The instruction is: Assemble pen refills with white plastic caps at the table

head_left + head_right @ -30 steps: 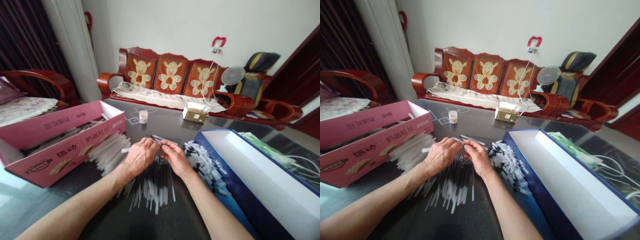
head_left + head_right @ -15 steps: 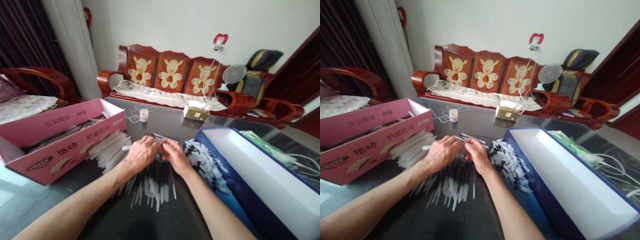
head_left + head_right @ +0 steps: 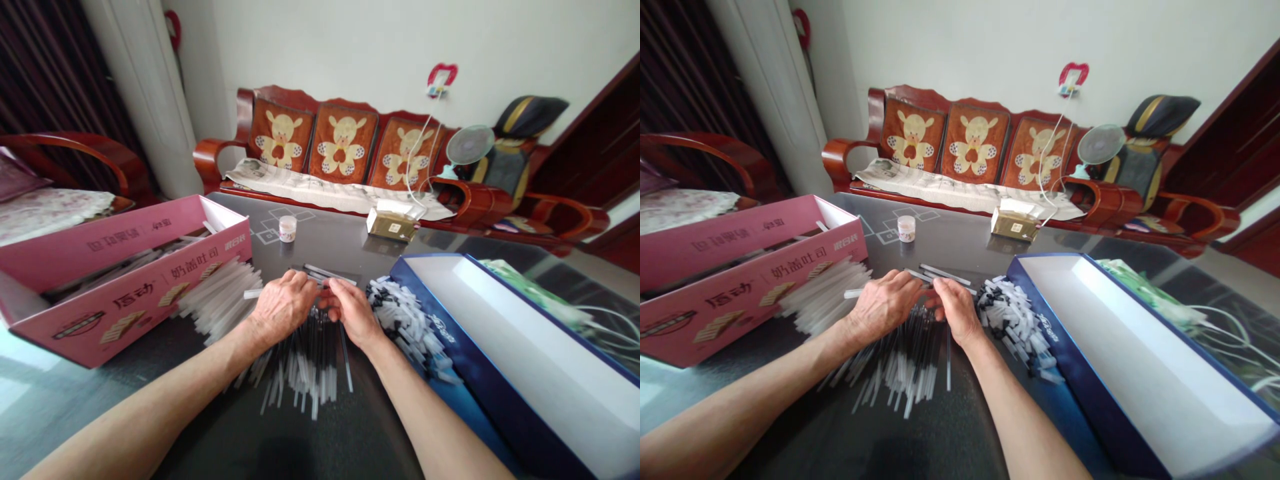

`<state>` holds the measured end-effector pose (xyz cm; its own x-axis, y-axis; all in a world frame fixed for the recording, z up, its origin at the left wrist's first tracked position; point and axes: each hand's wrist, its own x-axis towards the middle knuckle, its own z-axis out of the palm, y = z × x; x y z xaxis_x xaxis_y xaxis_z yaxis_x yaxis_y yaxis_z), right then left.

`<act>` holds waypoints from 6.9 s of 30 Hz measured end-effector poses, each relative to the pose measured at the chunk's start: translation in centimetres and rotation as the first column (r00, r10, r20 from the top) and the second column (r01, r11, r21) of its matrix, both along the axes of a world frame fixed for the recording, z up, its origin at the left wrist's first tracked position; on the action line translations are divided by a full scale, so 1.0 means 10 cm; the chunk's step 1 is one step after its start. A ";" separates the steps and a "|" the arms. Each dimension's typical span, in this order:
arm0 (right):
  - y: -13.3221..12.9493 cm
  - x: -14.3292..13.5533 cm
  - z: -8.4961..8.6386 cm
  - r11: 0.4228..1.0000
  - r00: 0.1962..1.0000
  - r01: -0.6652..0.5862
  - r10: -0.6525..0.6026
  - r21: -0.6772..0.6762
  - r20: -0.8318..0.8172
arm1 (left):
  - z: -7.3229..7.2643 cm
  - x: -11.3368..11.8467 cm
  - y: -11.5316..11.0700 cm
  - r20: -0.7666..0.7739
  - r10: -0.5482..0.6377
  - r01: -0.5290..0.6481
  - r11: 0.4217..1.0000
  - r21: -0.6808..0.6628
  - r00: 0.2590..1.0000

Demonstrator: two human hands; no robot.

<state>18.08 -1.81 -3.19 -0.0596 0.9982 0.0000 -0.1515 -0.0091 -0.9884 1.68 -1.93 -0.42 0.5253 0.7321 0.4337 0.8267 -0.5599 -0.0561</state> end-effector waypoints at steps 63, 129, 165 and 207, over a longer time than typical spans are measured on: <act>0.08 0.66 0.17 0.911 0.016 -0.096 -0.402 0.401 0.916 | -0.02 -0.02 0.02 -0.042 -0.005 0.008 0.999 0.053 0.999; -0.05 0.15 0.25 0.940 0.963 0.256 -0.268 -0.226 -0.023 | 0.12 0.06 -0.04 0.947 -0.132 0.506 0.862 -0.037 0.294; -0.25 -0.30 0.13 0.956 0.857 0.221 -0.284 -0.192 -0.430 | 0.06 0.15 -0.18 0.016 0.022 -0.021 0.997 -0.069 1.000; -0.25 -0.02 0.00 0.814 0.822 0.108 -0.395 0.570 0.409 | 0.30 -0.32 0.18 -0.166 0.278 -0.320 0.881 -0.348 0.946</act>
